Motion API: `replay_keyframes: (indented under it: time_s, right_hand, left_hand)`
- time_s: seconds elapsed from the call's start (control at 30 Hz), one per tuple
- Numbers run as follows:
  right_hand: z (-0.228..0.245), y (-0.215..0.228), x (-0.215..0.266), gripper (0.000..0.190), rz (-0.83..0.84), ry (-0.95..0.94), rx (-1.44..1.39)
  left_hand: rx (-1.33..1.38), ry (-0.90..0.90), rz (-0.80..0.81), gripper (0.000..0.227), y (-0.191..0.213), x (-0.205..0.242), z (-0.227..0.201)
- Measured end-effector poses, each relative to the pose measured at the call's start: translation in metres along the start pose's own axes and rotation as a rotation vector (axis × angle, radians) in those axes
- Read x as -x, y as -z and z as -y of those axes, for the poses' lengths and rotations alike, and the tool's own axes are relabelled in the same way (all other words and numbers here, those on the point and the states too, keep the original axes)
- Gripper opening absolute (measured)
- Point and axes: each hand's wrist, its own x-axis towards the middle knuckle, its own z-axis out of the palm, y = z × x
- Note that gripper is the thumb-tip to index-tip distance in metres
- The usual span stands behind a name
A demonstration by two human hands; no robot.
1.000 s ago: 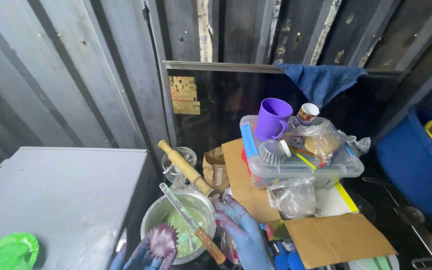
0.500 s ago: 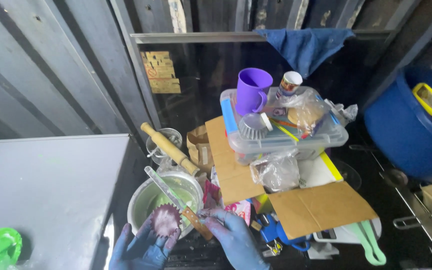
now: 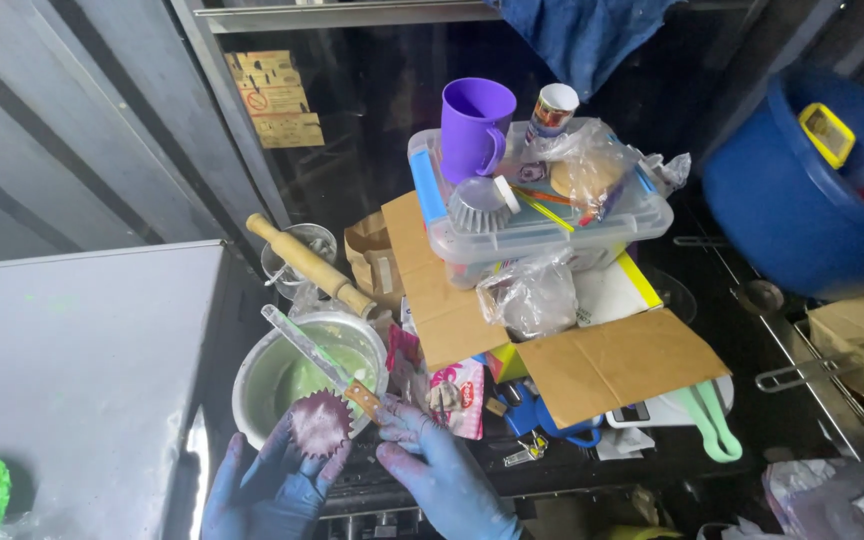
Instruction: The person uses a handheld steamer to warm a purple scalloped dough piece, then places it on a floured surface. They unwrap a green dough mass from plastic wrap and knead it briefly with gloved hands.
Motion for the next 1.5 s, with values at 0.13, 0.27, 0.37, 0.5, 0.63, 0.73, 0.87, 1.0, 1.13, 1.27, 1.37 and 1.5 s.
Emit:
replay_keyframes:
  time_s: [0.13,0.27,0.37,0.5,0.63,0.73,0.87,1.0,1.13,1.27,1.37,1.5]
  right_hand:
    - [-0.019,-0.009,-0.004,0.064,-0.001,0.090,-0.047]
    - [-0.009,-0.016,-0.001,0.060,0.005,0.037,-0.022]
    - [-0.003,-0.023,0.000,0.056,0.012,0.001,-0.116]
    - [-0.002,-0.032,0.002,0.053,-0.033,-0.079,-0.103]
    - [-0.002,-0.037,0.002,0.051,-0.047,-0.132,-0.009]
    - [-0.006,-0.038,-0.001,0.051,-0.054,-0.123,-0.031]
    - [-0.008,-0.038,-0.003,0.043,-0.086,-0.053,-0.012]
    - [-0.028,-0.028,-0.009,0.049,-0.077,-0.030,-0.045]
    - [-0.038,-0.028,-0.020,0.040,-0.070,0.000,-0.101]
    - [-0.047,-0.022,-0.033,0.042,-0.053,0.033,0.126]
    - [0.012,-0.045,-0.009,0.044,-0.057,-0.187,0.179]
    - [-0.008,-0.038,-0.019,0.042,-0.062,-0.220,0.133]
  left_hand:
    - [-0.040,0.004,0.034,0.085,0.003,0.001,-0.001]
    - [-0.071,0.013,0.006,0.086,0.000,0.012,-0.009]
    - [-0.059,-0.017,0.013,0.086,0.005,0.015,-0.012]
    - [-0.065,0.006,-0.003,0.084,0.008,0.022,-0.021]
    - [-0.023,0.011,0.012,0.083,0.029,0.007,-0.020]
    - [-0.009,0.017,0.019,0.085,0.029,0.008,-0.021]
    - [-0.009,0.026,0.075,0.085,0.030,0.006,-0.021]
    - [0.091,0.017,0.034,0.076,0.049,-0.013,-0.010]
    - [0.209,0.025,0.185,0.074,0.067,-0.020,-0.009]
    - [0.323,0.043,0.128,0.060,0.078,-0.023,-0.008]
    - [0.346,0.045,0.032,0.071,0.064,0.002,-0.023]
    - [0.353,0.037,0.006,0.072,0.069,0.002,-0.022]
